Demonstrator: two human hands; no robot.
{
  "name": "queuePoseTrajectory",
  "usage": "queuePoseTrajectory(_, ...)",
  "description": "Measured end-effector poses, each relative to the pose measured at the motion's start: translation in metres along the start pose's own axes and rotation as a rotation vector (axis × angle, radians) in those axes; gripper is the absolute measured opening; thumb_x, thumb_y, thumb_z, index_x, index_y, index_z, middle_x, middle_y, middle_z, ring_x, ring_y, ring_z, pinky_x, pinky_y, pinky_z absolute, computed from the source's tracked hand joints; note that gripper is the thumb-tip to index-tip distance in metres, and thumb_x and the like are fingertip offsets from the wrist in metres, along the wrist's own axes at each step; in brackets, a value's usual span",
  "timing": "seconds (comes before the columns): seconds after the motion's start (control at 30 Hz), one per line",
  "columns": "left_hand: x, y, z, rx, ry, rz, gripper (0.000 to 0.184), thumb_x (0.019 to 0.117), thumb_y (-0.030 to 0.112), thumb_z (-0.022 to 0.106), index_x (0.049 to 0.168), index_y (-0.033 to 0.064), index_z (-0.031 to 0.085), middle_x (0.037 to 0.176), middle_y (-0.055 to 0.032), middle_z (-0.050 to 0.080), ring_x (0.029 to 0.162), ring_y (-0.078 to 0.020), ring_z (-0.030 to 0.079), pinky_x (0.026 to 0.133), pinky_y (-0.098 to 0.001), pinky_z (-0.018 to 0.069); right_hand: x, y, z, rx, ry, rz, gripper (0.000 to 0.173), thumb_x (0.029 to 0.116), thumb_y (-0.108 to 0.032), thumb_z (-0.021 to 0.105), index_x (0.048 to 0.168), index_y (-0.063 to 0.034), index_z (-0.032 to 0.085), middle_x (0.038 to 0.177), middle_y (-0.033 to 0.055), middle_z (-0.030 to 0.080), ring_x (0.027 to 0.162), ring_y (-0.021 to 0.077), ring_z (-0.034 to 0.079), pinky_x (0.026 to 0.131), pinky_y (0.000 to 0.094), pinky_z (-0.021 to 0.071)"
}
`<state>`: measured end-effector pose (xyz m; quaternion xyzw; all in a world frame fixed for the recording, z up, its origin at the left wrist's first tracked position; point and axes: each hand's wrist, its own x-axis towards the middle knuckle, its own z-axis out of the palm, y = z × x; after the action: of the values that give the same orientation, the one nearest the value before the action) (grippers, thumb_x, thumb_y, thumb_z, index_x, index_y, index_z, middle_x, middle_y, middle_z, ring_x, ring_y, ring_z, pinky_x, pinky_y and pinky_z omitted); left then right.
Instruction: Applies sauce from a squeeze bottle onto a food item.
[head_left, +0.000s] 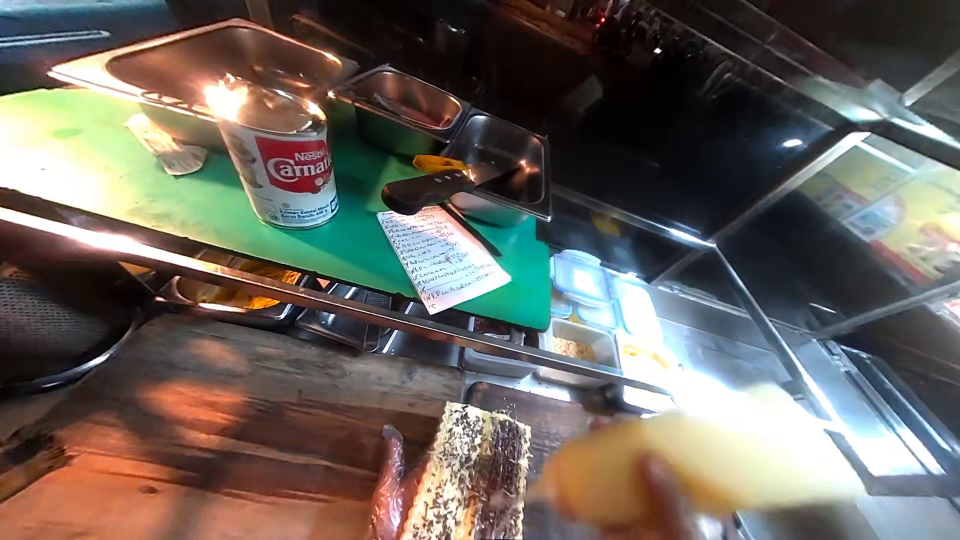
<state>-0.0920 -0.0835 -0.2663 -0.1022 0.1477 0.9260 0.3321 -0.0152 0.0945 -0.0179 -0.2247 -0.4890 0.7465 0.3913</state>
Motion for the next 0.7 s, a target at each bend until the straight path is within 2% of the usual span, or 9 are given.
queuePoseTrajectory(0.07,-0.004,0.001,0.026,-0.053,0.13,-0.024,0.08,0.0966,0.074,0.039,0.123,0.0044,0.07,0.12,-0.0191,0.072,0.114,-0.0321,0.069,0.099,-0.0553,0.055,0.021,0.0,0.002,0.026,0.054,-0.047,0.051,0.082,-0.036,0.082,0.116,-0.0041,0.062,0.103,0.0163,0.075,0.097,0.0314,0.075,0.086,0.0494,0.0631)
queuePoseTrajectory(0.1,-0.003,0.001,0.022,-0.082,0.092,-0.028,0.08,0.0965,0.073,0.04,0.122,0.004,0.07,0.12,-0.019,0.072,0.114,-0.0318,0.07,0.099,-0.0547,0.0554,0.018,-0.004,-0.002,0.052,0.039,-0.03,0.048,0.0824,-0.035,0.082,0.116,-0.0057,0.065,0.105,0.0161,0.075,0.1,0.0314,0.075,0.088,0.0496,0.0623)
queuePoseTrajectory(0.2,0.006,-0.003,-0.005,-0.108,-0.132,-0.038,0.091,0.0976,0.076,0.03,0.144,0.0017,0.055,0.143,-0.0245,0.058,0.135,-0.0373,0.055,0.112,-0.0596,0.0438,-0.006,-0.007,-0.02,0.05,-0.073,0.002,0.035,0.0931,-0.031,0.07,0.12,-0.0086,0.067,0.114,0.0146,0.073,0.111,0.0287,0.07,0.099,0.0483,0.056)
queuePoseTrajectory(0.33,0.0,0.0,0.019,-0.11,0.054,-0.047,0.082,0.0964,0.074,0.04,0.126,0.0025,0.067,0.125,-0.021,0.069,0.119,-0.0336,0.067,0.102,-0.0565,0.0532,0.025,-0.005,-0.013,0.013,0.085,-0.082,0.046,0.0849,-0.032,0.079,0.117,-0.0035,0.062,0.104,0.0167,0.075,0.098,0.0315,0.075,0.087,0.0501,0.0628)
queuePoseTrajectory(0.43,0.005,-0.002,-0.007,-0.131,-0.177,-0.049,0.089,0.0978,0.075,0.031,0.144,0.0024,0.054,0.143,-0.0238,0.058,0.134,-0.0369,0.055,0.112,-0.0592,0.0441,0.003,-0.018,-0.023,0.008,0.047,-0.044,0.036,0.0887,-0.035,0.077,0.115,-0.0113,0.071,0.108,0.0111,0.077,0.104,0.0254,0.074,0.092,0.0442,0.0612)
queuePoseTrajectory(0.5,0.001,0.001,0.013,-0.135,-0.123,-0.069,0.09,0.0974,0.076,0.031,0.141,0.0015,0.057,0.14,-0.0238,0.06,0.131,-0.036,0.059,0.109,-0.0583,0.0466,-0.009,-0.018,-0.027,-0.009,0.036,-0.03,0.035,0.0927,-0.031,0.071,0.119,-0.0083,0.066,0.112,0.0131,0.074,0.108,0.0266,0.072,0.095,0.0446,0.0592)
queuePoseTrajectory(0.6,-0.009,0.01,0.052,-0.075,0.097,-0.092,0.084,0.0936,0.08,0.036,0.123,0.0085,0.07,0.119,-0.0175,0.073,0.11,-0.0282,0.072,0.095,-0.051,0.0589,0.021,-0.009,-0.026,-0.02,0.106,-0.097,0.046,0.0865,-0.031,0.078,0.119,-0.0043,0.06,0.105,0.0167,0.075,0.098,0.0322,0.075,0.087,0.0494,0.0629)
queuePoseTrajectory(0.67,-0.005,0.007,0.032,-0.149,-0.017,-0.091,0.085,0.0962,0.075,0.037,0.13,0.0032,0.067,0.127,-0.0222,0.068,0.119,-0.0336,0.067,0.102,-0.0548,0.0534,0.02,-0.014,-0.026,-0.033,0.103,-0.14,0.039,0.0872,-0.03,0.078,0.116,-0.0074,0.064,0.101,0.0132,0.076,0.095,0.0278,0.076,0.085,0.0455,0.064)
queuePoseTrajectory(0.7,-0.001,0.003,0.013,-0.175,-0.095,-0.087,0.086,0.0974,0.074,0.036,0.134,0.001,0.063,0.134,-0.0238,0.064,0.126,-0.0358,0.062,0.108,-0.0567,0.0486,0.008,-0.02,-0.025,-0.063,0.078,-0.142,0.025,0.0901,-0.029,0.075,0.111,-0.0146,0.072,0.1,0.0059,0.079,0.096,0.0195,0.076,0.086,0.0374,0.0639)
